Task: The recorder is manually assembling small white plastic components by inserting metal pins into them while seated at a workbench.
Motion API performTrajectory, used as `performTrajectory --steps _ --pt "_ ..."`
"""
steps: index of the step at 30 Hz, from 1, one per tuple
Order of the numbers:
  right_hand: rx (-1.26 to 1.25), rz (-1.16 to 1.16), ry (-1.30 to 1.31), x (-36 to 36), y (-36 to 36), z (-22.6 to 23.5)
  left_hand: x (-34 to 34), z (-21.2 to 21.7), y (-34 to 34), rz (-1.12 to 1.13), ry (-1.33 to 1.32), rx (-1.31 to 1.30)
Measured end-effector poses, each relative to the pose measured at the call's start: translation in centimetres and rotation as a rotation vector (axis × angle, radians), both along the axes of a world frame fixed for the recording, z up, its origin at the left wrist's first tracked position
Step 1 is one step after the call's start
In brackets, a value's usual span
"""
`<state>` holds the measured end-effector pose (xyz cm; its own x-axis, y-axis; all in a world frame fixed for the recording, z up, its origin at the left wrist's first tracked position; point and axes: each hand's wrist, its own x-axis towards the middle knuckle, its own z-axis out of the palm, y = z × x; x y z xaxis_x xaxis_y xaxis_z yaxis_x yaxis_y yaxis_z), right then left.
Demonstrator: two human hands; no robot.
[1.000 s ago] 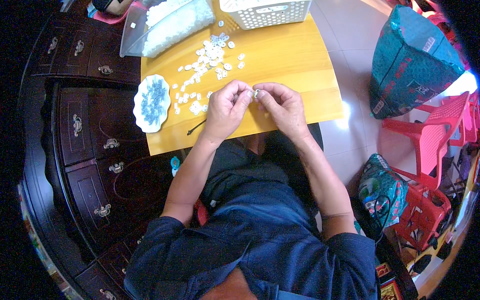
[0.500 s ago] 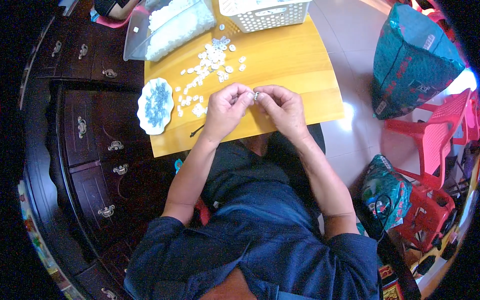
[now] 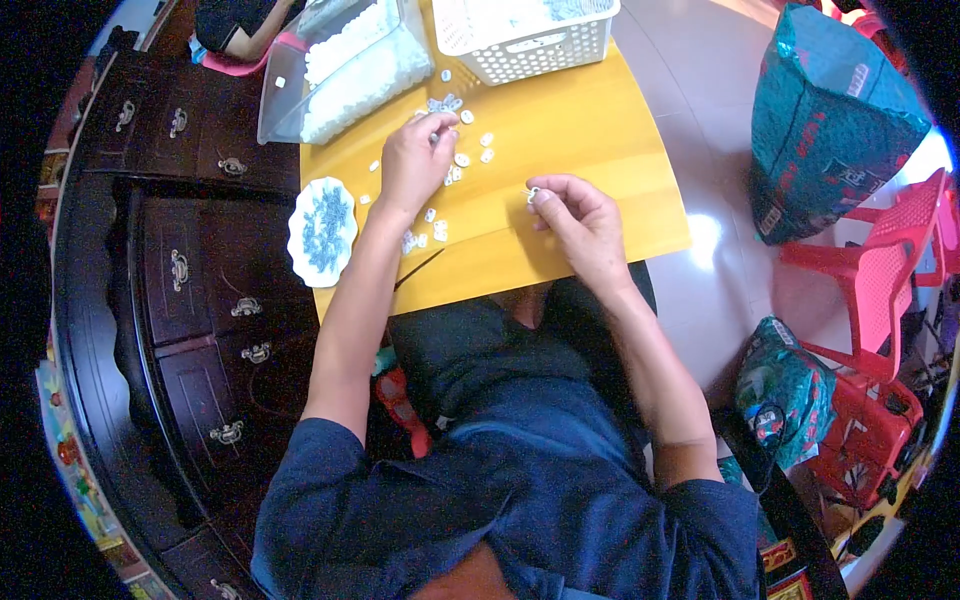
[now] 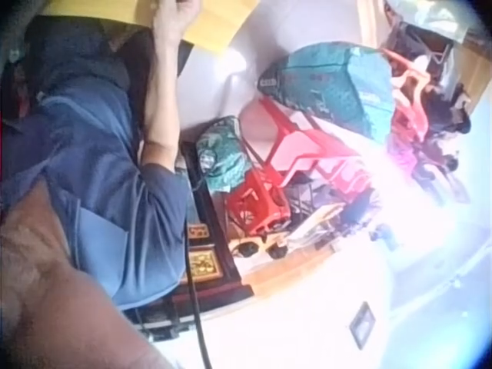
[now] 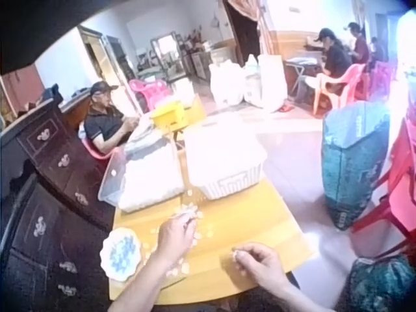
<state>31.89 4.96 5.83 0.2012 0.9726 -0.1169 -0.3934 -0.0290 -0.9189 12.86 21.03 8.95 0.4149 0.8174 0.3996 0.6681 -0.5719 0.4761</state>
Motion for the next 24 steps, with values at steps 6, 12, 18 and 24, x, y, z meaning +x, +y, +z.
performTrajectory --steps 6,12,18,24 --pt "0.011 -0.037 0.005 1.0 0.1 -0.2 1.7 0.2 2.3 -0.057 0.268 0.046" --pt "0.029 -0.025 0.014 0.9 0.8 0.1 1.0 -0.7 4.0 -0.135 0.435 0.147" --pt "-0.039 -0.046 0.059 1.0 0.5 0.8 2.3 1.6 0.3 -0.149 0.105 0.049" --pt "-0.041 -0.063 0.059 0.9 0.3 0.4 1.1 3.7 -6.8 -0.095 -0.324 -0.282"
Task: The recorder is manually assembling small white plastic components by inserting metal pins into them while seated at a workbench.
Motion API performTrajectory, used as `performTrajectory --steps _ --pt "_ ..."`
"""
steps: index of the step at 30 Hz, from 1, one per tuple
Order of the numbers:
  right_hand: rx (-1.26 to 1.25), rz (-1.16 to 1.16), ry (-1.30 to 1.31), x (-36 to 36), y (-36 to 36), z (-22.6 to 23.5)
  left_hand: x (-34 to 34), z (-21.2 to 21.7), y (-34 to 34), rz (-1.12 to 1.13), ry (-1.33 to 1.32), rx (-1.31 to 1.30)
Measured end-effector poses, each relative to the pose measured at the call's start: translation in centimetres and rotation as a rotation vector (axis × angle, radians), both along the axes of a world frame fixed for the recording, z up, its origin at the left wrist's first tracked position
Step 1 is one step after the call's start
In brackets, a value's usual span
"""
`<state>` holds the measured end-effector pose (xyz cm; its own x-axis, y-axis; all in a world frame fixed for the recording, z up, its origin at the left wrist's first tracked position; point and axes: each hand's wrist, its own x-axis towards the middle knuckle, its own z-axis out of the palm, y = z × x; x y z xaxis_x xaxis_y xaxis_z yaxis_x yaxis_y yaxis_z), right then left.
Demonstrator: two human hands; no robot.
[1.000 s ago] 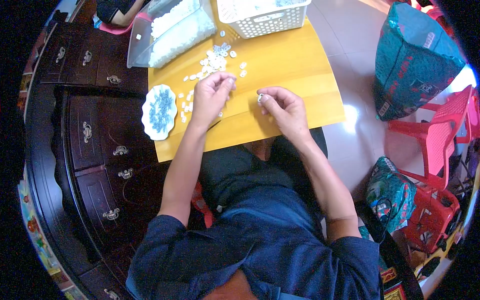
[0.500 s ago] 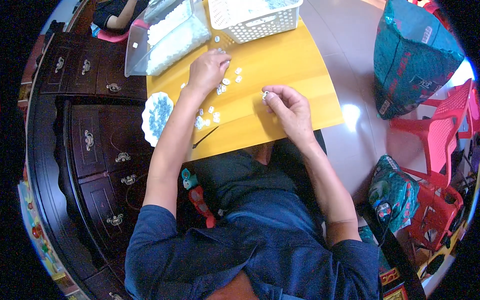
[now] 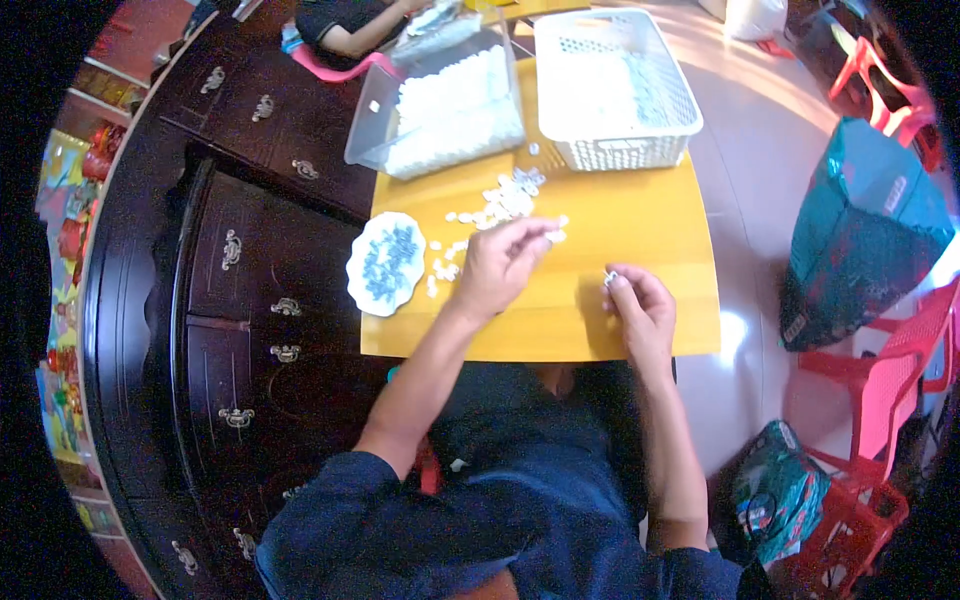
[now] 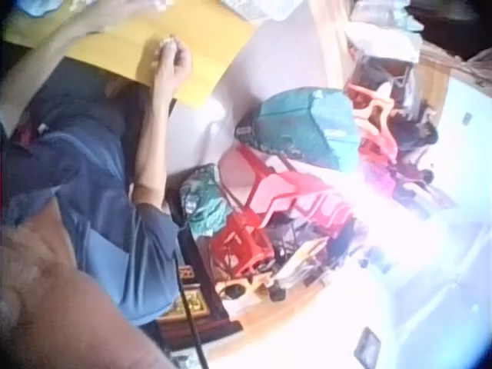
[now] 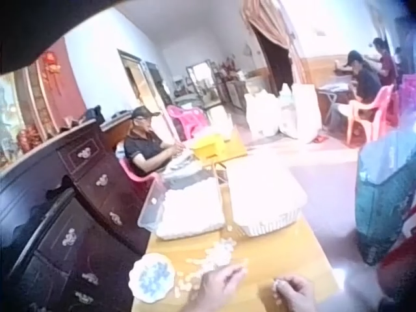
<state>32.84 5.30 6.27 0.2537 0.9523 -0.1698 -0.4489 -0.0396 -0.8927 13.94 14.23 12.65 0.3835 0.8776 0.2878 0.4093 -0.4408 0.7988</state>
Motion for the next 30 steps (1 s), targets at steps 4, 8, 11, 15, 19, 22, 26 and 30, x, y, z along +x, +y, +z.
performTrajectory --steps 4,8,11,15,19,22,26,30 --pt "0.069 0.038 0.000 -0.1 -0.2 -0.4 -0.8 -1.8 -2.5 0.017 -0.198 -0.287" --pt "0.055 0.066 -0.026 -0.6 -0.3 0.4 -1.4 -3.0 -3.4 0.009 -0.368 -0.372" --pt "0.062 0.081 -0.049 -0.7 -0.3 -0.2 -1.6 -2.7 -3.9 0.020 -0.393 -0.397" --pt "0.057 0.096 -0.065 -0.8 -0.3 -0.3 -1.8 -3.5 -4.3 0.021 -0.369 -0.431" --pt "0.046 0.100 -0.037 -0.7 -0.3 -0.2 -1.8 -2.9 -4.3 -0.007 -0.321 -0.466" --pt "0.064 0.111 -0.016 -0.5 0.0 -0.2 -1.5 -1.9 -4.7 -0.002 -0.342 -0.454" --pt "0.044 0.109 -0.041 -0.5 0.2 -0.3 -0.5 -1.9 -4.7 0.013 -0.394 -0.432" --pt "0.040 0.104 -0.001 -0.5 0.0 -0.4 -0.2 -2.0 -5.0 -0.011 -0.369 -0.411"
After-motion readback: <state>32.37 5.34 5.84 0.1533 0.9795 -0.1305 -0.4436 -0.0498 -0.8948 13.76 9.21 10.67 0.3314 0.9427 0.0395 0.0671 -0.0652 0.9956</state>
